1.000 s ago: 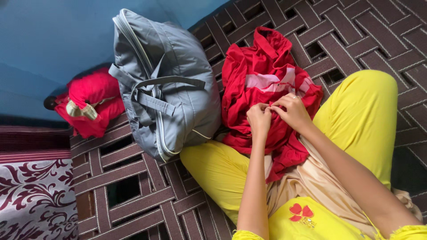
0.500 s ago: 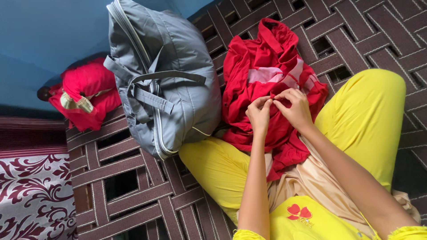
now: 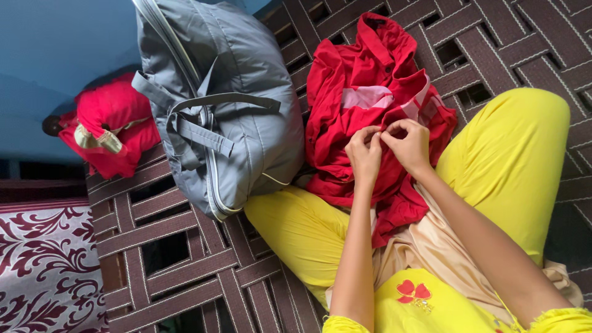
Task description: The person zips up a grey travel bag and then folds a red shirt on their lap while sitting on a woven bed.
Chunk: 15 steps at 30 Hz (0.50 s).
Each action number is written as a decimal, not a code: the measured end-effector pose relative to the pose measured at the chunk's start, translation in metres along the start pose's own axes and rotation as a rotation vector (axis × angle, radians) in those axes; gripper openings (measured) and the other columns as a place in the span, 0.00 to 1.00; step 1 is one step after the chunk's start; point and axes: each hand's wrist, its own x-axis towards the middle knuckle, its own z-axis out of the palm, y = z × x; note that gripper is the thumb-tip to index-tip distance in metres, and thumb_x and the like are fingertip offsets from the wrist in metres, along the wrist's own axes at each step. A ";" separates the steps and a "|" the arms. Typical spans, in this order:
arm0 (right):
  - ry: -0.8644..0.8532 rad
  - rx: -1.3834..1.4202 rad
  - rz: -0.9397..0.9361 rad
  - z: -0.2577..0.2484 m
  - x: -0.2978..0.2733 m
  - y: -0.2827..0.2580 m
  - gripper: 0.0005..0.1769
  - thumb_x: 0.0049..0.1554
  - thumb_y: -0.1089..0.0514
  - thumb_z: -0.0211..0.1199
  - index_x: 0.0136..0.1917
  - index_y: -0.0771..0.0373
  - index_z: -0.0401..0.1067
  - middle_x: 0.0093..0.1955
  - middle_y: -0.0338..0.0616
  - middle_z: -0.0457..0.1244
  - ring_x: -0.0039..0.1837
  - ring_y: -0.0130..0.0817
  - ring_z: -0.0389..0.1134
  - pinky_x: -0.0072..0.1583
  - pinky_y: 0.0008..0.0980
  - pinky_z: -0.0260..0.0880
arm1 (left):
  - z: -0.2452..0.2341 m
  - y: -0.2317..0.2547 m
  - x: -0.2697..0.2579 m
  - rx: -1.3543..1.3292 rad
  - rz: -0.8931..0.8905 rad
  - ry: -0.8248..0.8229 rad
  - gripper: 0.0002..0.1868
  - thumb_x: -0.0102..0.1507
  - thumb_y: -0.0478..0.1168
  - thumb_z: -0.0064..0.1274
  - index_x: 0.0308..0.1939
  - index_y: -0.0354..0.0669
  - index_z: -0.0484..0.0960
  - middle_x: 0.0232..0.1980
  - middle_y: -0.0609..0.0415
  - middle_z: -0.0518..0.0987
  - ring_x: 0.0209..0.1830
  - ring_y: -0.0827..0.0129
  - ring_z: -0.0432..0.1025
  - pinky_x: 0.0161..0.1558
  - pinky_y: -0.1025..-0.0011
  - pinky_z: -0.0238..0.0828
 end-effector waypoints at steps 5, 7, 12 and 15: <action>-0.104 0.182 0.282 -0.001 0.006 0.033 0.07 0.55 0.62 0.70 0.43 0.70 0.78 0.40 0.45 0.71 0.42 0.25 0.69 0.47 0.26 0.69 | 0.001 0.007 0.005 0.068 0.101 -0.047 0.06 0.64 0.29 0.55 0.43 0.30 0.84 0.42 0.42 0.84 0.39 0.63 0.81 0.42 0.69 0.78; -0.160 0.402 0.370 -0.002 0.009 0.039 0.06 0.56 0.64 0.70 0.44 0.71 0.79 0.42 0.43 0.71 0.44 0.22 0.68 0.48 0.24 0.67 | 0.000 0.007 0.009 -0.008 0.101 -0.078 0.07 0.64 0.29 0.54 0.43 0.31 0.85 0.42 0.45 0.84 0.38 0.66 0.81 0.42 0.72 0.79; -0.148 0.591 0.373 0.000 0.004 0.023 0.05 0.57 0.65 0.68 0.48 0.68 0.80 0.46 0.40 0.72 0.47 0.22 0.70 0.53 0.21 0.69 | -0.003 0.006 0.015 -0.006 0.040 -0.042 0.06 0.64 0.30 0.56 0.44 0.31 0.85 0.40 0.46 0.84 0.37 0.69 0.81 0.41 0.73 0.79; -0.112 0.576 0.352 -0.002 0.004 0.015 0.06 0.58 0.65 0.68 0.49 0.68 0.80 0.47 0.40 0.72 0.48 0.22 0.71 0.54 0.21 0.70 | -0.001 0.006 0.012 -0.017 0.026 -0.045 0.06 0.65 0.30 0.56 0.44 0.32 0.85 0.40 0.47 0.84 0.36 0.70 0.81 0.40 0.73 0.79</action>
